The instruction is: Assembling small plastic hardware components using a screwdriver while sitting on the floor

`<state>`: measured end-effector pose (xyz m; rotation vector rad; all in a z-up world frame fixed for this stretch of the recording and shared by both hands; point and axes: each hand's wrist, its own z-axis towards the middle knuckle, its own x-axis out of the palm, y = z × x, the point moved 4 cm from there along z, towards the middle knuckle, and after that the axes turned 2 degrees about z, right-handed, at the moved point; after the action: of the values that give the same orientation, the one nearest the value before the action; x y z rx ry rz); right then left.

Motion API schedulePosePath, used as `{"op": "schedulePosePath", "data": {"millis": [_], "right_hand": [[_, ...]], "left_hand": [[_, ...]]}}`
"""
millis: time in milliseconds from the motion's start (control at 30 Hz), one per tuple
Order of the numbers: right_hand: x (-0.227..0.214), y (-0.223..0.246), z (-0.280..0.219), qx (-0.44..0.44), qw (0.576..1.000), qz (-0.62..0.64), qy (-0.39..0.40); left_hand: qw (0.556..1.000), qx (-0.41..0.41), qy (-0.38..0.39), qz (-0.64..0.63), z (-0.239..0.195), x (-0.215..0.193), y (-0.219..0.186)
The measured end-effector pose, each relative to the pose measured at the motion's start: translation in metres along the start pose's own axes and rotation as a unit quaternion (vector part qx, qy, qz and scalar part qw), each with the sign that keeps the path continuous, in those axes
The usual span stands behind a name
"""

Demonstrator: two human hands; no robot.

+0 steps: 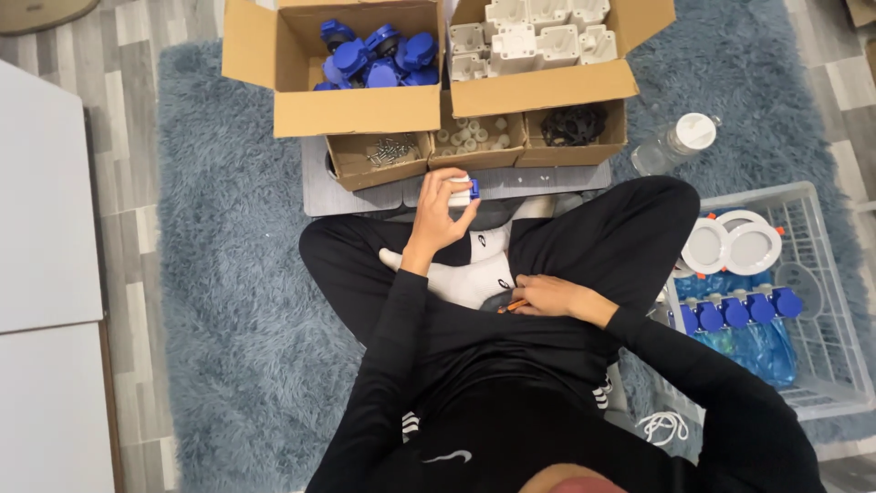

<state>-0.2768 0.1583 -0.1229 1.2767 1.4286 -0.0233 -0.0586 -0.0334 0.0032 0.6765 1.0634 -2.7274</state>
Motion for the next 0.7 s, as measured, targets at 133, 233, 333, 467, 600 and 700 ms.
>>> {"op": "schedulePosePath", "data": {"millis": [133, 233, 333, 467, 600, 700], "right_hand": [[-0.036, 0.017, -0.017, -0.003, 0.992, 0.118, -0.038], [-0.093, 0.039, -0.053, 0.003, 0.970, 0.209, -0.121], [-0.118, 0.026, -0.097, 0.037, 0.932, 0.263, -0.248], [-0.117, -0.008, -0.125, 0.073, 0.803, 0.428, -0.408], [-0.102, -0.042, -0.111, -0.025, 0.694, 0.504, -0.514], [-0.111, -0.033, -0.096, -0.034, 0.692, 0.497, -0.522]], "left_hand": [[1.000, 0.003, 0.008, -0.002, 0.001, 0.000, 0.001], [1.000, -0.009, 0.022, -0.009, 0.002, -0.002, 0.000], [0.999, -0.010, 0.035, -0.013, 0.002, -0.003, -0.001], [0.999, -0.011, 0.047, -0.017, 0.003, -0.004, 0.000], [0.998, -0.011, 0.054, -0.030, 0.006, -0.005, -0.003], [0.998, -0.009, 0.057, -0.031, 0.006, -0.006, -0.002]]}}
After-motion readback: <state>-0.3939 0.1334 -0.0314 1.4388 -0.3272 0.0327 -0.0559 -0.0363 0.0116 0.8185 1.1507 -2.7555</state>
